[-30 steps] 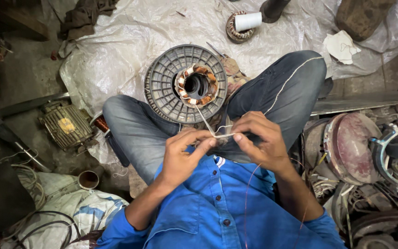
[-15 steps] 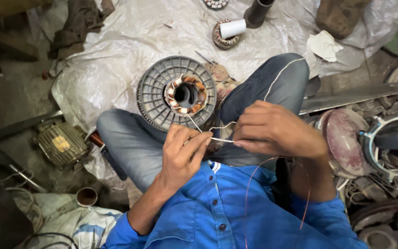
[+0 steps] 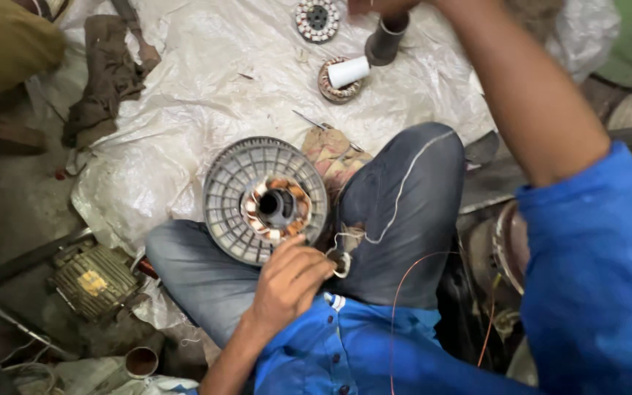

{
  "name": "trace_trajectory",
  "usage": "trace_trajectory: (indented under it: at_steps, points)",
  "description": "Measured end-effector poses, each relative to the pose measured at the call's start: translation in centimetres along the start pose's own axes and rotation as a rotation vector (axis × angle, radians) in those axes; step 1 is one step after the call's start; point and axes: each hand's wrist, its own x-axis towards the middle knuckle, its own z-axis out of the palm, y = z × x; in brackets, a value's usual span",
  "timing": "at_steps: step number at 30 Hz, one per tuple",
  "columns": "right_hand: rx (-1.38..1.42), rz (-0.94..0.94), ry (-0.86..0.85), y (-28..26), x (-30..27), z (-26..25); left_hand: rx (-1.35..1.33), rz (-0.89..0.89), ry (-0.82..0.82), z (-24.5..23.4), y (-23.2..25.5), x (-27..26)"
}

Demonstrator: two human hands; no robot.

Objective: The person sits on the floor and uses a white string to tie and secure copper windings on a motor stator. They use scissors to cut the string and continue wrapping it around the windings to hold them in place.

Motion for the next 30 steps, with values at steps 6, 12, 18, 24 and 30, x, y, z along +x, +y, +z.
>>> trace_trajectory:
  at_steps: [6, 12, 18, 24, 30]
  points:
    - [0.086, -0.116, -0.534, -4.0, 8.9, 21.2, 0.022, -0.024, -0.017, 0.5, -0.5, -0.1]
    - [0.500, 0.088, -0.361, -7.2, 4.5, 30.9, -0.037, -0.095, -0.115, -0.6, -0.9, 0.3]
    - [1.224, 0.457, -0.425, -7.0, 1.5, 29.7, -0.054, -0.068, -0.107, -0.8, -1.1, 0.4]
    - [1.014, 0.270, -0.702, -3.2, 1.4, 30.7, -0.110, -0.105, -0.010, -0.8, -0.4, 1.2]
    - [0.399, 0.384, -0.732, 2.3, 2.9, 23.5, -0.063, -0.237, 0.298, -1.4, 1.1, -0.2]
